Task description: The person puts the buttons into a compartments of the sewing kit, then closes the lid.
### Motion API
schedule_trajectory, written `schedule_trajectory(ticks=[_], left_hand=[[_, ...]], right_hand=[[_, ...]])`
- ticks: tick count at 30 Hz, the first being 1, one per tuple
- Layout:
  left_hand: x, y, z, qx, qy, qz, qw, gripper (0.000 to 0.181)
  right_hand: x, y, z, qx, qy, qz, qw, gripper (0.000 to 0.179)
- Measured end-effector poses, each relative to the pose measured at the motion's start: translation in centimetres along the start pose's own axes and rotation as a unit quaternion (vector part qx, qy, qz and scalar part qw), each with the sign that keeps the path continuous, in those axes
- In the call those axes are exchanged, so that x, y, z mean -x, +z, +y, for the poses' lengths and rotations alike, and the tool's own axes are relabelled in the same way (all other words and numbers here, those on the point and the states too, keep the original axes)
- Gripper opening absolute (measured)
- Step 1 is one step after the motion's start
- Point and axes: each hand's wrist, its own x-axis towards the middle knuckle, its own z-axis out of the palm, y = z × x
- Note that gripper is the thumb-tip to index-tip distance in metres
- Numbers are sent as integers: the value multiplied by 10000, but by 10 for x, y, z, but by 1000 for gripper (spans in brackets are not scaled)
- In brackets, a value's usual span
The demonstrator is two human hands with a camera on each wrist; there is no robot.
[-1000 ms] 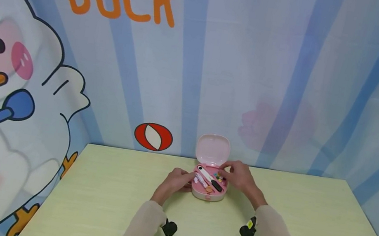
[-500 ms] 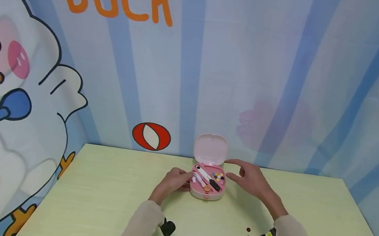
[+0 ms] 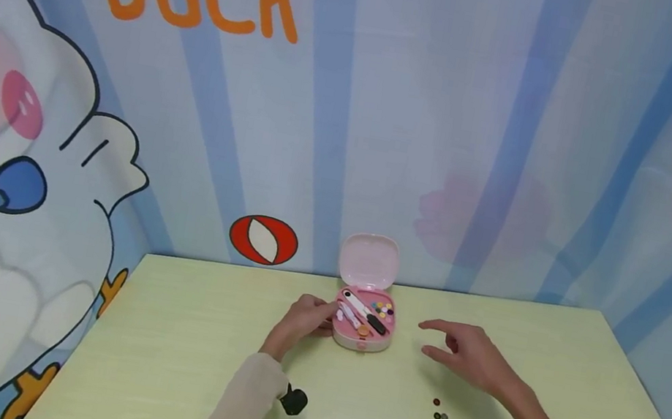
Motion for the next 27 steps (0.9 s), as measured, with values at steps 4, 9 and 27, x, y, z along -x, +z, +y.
schedule_trajectory(ticks=[4,9,27], left_hand=[[1,0,0,-8,-6,16,10000,48],[3,1,2,-18,-47,40,10000,50],[2,2,0,58,-54,75,9999,50]], right_hand=[[20,3,5,-255,50,-211,9994,37],[43,12,15,-596,43,-494,9970,34],[69,32,28,-825,-144,-337,9959,11]])
